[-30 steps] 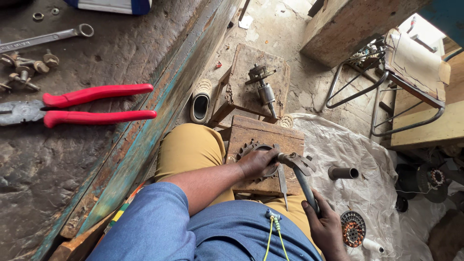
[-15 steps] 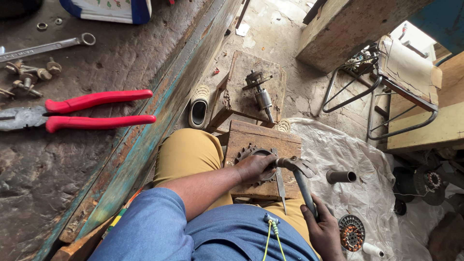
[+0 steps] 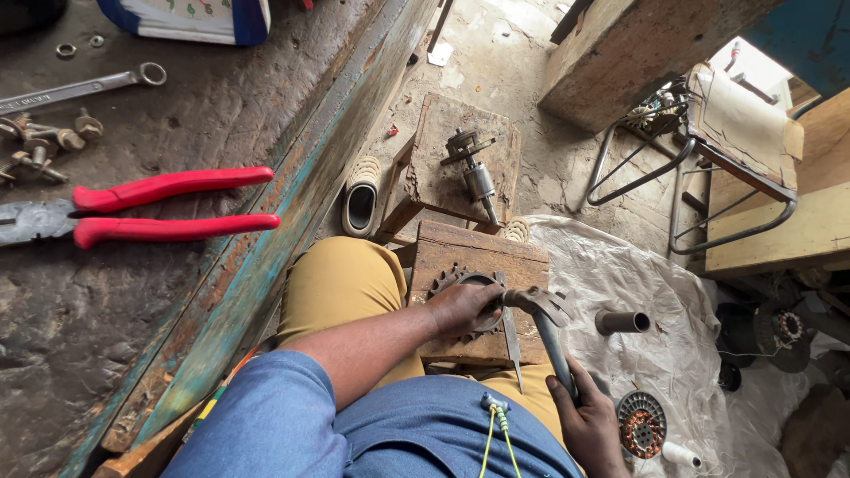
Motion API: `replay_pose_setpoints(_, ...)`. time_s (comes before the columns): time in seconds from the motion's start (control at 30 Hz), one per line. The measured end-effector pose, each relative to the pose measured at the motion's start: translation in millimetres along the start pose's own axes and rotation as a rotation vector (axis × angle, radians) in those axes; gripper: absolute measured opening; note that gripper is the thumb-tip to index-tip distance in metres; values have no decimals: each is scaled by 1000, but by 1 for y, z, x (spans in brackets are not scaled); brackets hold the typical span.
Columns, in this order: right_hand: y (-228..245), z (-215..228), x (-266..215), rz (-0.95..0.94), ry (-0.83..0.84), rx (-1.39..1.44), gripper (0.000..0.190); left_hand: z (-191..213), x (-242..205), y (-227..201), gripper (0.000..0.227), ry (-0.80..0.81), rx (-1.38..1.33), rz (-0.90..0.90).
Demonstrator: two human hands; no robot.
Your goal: The person sits on the floor and uses a hammer and a metal rod to strike a cylindrical mechanical component resting on a wooden block. They repeatedly adjust the component and strike it to shape or seat it.
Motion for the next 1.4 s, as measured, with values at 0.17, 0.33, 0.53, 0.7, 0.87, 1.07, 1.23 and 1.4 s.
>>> replay_pose_setpoints(0.17,-10,-1,3,-36,-7,16,50,6,1,-5,29,-36,59,-25)
replay_pose_setpoints(0.33,-16,-4,5,-9,10,58,51,8,0,-4,31,28,-14,128)
replay_pose_setpoints(0.53,-21,-6,7,-52,25,51,51,0,-11,6,37,185,-111,386)
replay_pose_setpoints(0.7,-17,-7,8,-4,7,96,52,11,3,-12,31,-74,134,-41)
replay_pose_setpoints(0.87,-20,-5,2,-16,-16,46,51,4,7,5,31,-101,89,-3)
replay_pose_setpoints(1.07,-15,-3,2,-86,2,-12,51,8,6,3,25,-176,20,-39)
replay_pose_setpoints(1.23,8,0,1,148,-22,-7,45,3,11,13,19,-177,-180,-31)
replay_pose_setpoints(1.4,23,6,-6,179,7,99,44,10,7,10,38,-226,-51,-81)
Point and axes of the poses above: each hand's wrist, its own x-axis towards the middle knuckle, its own z-axis out of the back of the hand, y = z × x, the point moved 8 cm from there along x, towards the middle knuckle, and after that the axes turned 4 degrees about -x, right-handed, at the moved point
